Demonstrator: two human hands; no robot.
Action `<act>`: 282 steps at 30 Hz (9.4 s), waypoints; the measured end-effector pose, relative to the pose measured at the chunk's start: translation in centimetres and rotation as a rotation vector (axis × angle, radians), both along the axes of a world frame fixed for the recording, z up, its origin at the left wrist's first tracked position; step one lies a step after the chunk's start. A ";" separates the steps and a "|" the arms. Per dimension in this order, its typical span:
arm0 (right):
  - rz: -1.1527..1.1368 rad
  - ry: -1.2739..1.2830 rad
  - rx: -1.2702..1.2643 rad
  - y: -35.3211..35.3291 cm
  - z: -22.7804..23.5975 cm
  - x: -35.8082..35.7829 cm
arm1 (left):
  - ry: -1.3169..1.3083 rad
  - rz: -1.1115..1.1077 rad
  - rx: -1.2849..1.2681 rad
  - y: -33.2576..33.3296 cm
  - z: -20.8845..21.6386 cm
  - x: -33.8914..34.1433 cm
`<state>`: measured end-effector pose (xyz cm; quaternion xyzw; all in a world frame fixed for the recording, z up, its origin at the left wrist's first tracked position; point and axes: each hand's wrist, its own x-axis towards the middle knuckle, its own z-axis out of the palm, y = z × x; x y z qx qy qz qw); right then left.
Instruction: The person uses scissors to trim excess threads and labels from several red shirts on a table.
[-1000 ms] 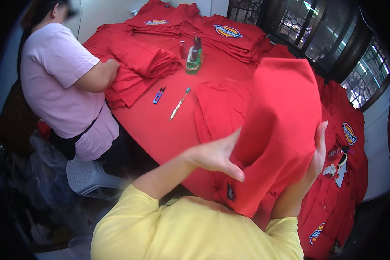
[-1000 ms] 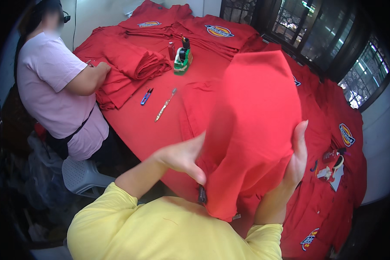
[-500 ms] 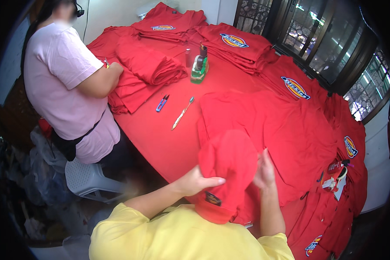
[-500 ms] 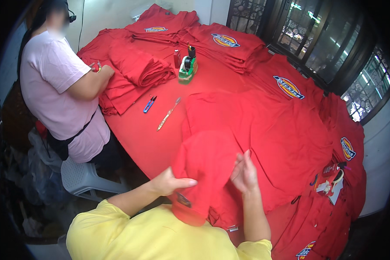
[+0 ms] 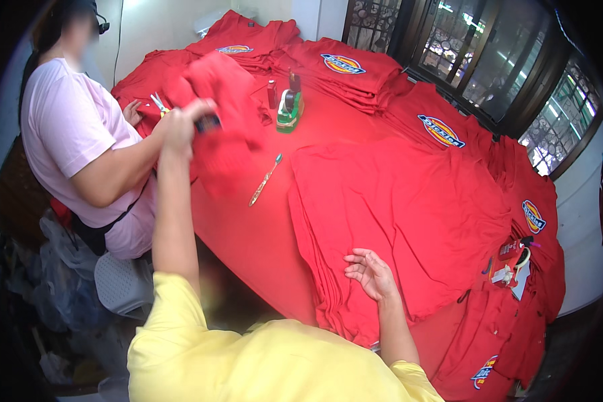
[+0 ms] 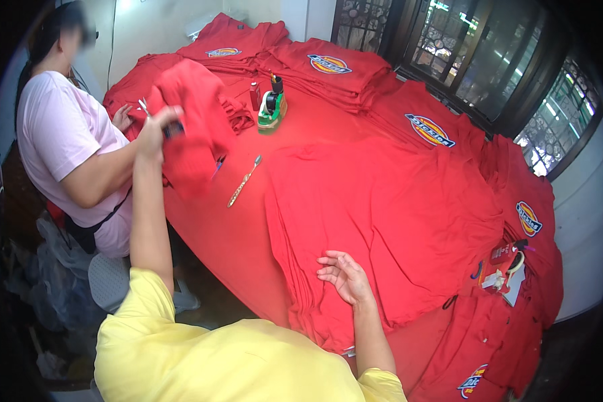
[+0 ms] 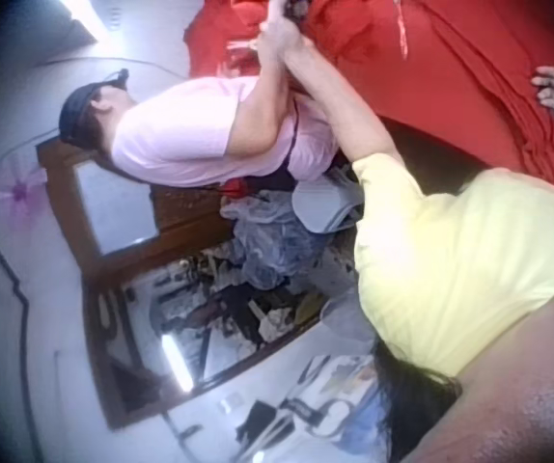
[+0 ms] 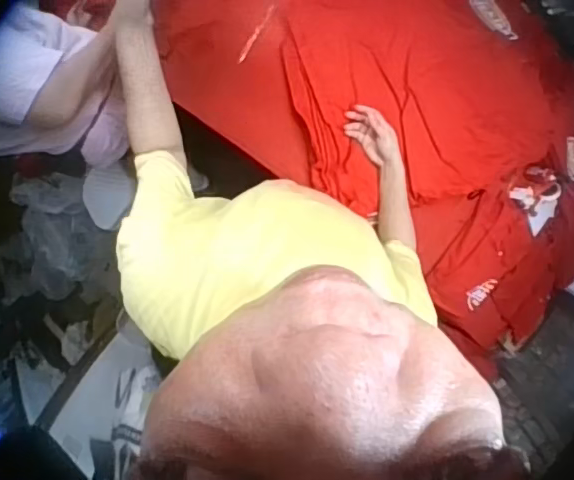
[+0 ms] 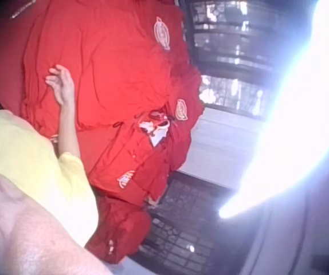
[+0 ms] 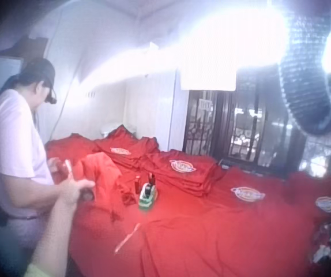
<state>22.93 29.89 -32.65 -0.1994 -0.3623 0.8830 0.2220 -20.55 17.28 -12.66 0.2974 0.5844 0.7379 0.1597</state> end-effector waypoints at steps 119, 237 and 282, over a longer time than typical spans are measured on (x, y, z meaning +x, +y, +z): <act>-0.591 -1.465 0.869 6.0 10.4 31.8 | 0.535 -0.301 -0.623 -1.4 -17.4 24.0; -0.310 -0.624 0.805 -23.5 5.7 11.9 | -0.529 -0.873 -0.219 -9.5 -13.1 34.3; -0.420 -0.451 0.280 -21.0 3.8 10.0 | -0.855 -0.744 -0.349 -5.8 -18.5 31.1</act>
